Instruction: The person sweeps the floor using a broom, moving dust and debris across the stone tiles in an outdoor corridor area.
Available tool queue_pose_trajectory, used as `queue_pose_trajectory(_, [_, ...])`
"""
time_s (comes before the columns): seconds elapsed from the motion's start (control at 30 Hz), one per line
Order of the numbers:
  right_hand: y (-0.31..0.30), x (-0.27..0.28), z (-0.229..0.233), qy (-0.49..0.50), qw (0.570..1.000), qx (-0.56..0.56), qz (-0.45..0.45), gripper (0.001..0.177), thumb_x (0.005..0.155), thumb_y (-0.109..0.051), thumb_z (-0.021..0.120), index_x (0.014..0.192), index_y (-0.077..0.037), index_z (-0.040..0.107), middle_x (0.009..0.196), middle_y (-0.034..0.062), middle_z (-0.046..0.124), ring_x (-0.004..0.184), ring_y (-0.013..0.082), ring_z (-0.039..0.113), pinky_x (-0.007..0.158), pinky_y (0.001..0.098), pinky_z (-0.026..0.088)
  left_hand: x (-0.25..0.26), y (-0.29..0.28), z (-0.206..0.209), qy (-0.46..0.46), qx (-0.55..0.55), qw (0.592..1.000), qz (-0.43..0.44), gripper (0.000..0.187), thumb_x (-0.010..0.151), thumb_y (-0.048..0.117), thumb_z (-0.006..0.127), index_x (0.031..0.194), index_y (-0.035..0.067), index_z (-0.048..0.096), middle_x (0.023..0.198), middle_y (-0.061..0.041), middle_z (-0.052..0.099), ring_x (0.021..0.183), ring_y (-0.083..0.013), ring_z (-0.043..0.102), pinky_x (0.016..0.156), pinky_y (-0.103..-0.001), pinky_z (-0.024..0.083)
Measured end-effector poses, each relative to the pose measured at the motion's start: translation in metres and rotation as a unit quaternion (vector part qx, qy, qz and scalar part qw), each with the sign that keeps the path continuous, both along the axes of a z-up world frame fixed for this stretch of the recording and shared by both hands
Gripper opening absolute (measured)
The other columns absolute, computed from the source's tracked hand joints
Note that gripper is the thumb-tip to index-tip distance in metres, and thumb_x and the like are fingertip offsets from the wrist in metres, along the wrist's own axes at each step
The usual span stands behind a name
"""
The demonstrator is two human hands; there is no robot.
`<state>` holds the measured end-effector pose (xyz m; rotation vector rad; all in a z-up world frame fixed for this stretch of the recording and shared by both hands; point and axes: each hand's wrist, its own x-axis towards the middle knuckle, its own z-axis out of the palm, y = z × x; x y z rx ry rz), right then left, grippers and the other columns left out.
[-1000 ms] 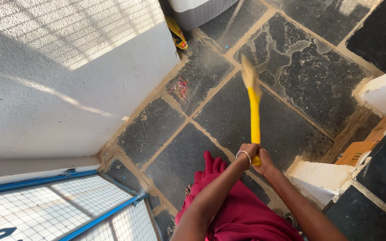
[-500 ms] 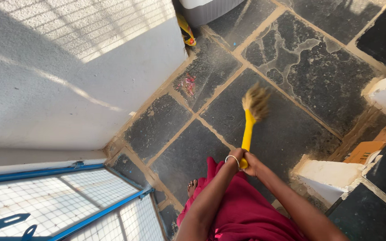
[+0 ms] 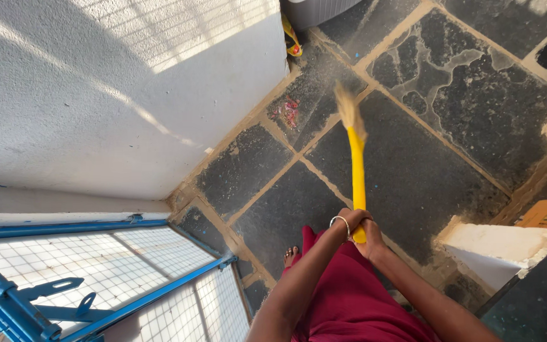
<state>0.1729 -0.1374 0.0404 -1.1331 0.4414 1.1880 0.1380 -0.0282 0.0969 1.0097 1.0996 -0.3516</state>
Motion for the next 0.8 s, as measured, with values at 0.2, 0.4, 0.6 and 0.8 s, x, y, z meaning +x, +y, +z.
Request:
queue_pose_trajectory(0.2, [-0.005,-0.038,-0.004,0.016,1.000,-0.012,0.005,0.038,0.107,-0.032,0.041,0.136,-0.008,0.046,0.120,0.0098,0.063,0.104,0.0198,0.067,0.081,0.0384,0.058,-0.029,-0.006,-0.024,0.039,-0.037,0.998,-0.034,0.043,0.087,0.024,0.070,0.117,-0.006,0.068,0.107,-0.022,0.072,0.089,-0.0344,0.074,0.073,-0.047,0.060])
queue_pose_trajectory(0.4, [0.024,-0.114,-0.016,0.115,0.989,-0.034,0.083,0.039,0.108,-0.031,0.037,0.138,-0.007,0.045,0.127,0.0118,0.063,0.111,0.0228,0.067,0.092,0.0398,0.060,-0.119,0.025,-0.057,0.077,-0.050,0.994,-0.060,0.044,0.085,0.026,0.069,0.119,-0.002,0.070,0.109,-0.018,0.073,0.089,-0.0312,0.073,0.071,-0.047,0.058])
queue_pose_trajectory(0.6, [0.086,-0.162,-0.035,0.170,0.977,0.021,0.126,0.030,0.106,-0.024,0.043,0.127,-0.004,0.052,0.116,0.0117,0.068,0.103,0.0247,0.069,0.089,0.0419,0.060,-0.182,0.079,-0.070,0.090,-0.008,0.996,0.023,0.042,0.083,0.025,0.074,0.110,-0.007,0.073,0.102,-0.020,0.075,0.085,-0.0337,0.075,0.071,-0.045,0.061])
queue_pose_trajectory(0.8, [0.107,-0.159,-0.036,0.083,0.991,0.102,-0.021,0.020,0.107,-0.024,0.050,0.119,-0.009,0.056,0.102,0.0062,0.066,0.091,0.0190,0.066,0.075,0.0366,0.055,-0.152,0.104,-0.022,0.064,0.091,0.994,-0.012,0.041,0.079,0.026,0.076,0.102,-0.008,0.075,0.098,-0.021,0.076,0.084,-0.0332,0.076,0.073,-0.043,0.059])
